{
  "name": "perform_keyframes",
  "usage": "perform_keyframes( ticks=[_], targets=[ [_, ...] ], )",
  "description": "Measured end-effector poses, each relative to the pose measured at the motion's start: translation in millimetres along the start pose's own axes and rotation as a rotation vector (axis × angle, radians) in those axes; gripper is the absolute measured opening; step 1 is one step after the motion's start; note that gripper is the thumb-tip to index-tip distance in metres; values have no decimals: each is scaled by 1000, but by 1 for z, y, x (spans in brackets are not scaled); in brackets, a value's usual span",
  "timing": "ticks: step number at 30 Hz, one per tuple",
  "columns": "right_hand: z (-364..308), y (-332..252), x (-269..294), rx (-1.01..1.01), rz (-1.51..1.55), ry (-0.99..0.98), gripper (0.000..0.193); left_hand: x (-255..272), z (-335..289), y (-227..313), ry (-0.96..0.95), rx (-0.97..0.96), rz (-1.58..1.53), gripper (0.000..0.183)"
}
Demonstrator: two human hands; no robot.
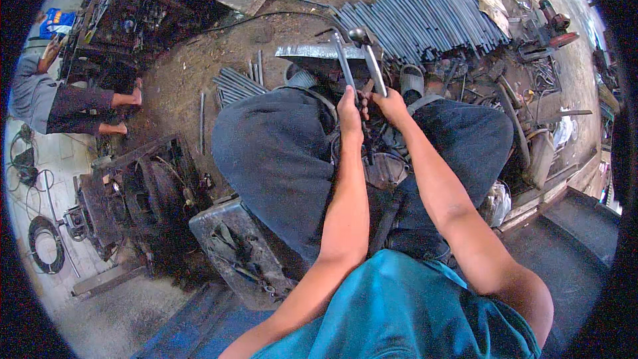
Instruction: Manually straightening and checking metal rods using an anvil and hammer.
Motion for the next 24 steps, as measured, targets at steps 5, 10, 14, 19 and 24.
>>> perform_keyframes(
  ticks=[5,10,14,19,24],
  targets=[
    [4,22,-1,-55,112,-115,39,-2,-3,-1,109,14,139,38],
    [7,33,-5,-182,186,-223,40,2,-2,-6,186,11,207,35],
    [12,45,-9,-181,255,-229,40,7,2,-7,279,-77,404,37],
    [12,52,-10,-185,324,-262,41,-2,-18,7,322,66,372,46],
    [8,46,-7,81,338,-141,48,-2,-13,6,374,135,352,30]
  ],
)
Point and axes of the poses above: each hand's wrist, its own z-axis towards the middle knuckle, its own x-axis out of the back of the hand, y = z × x, the point moved 3 cm from there along z, towards the middle knuckle, and after that the axes turned 8 degrees about z, right-handed, at the moved point
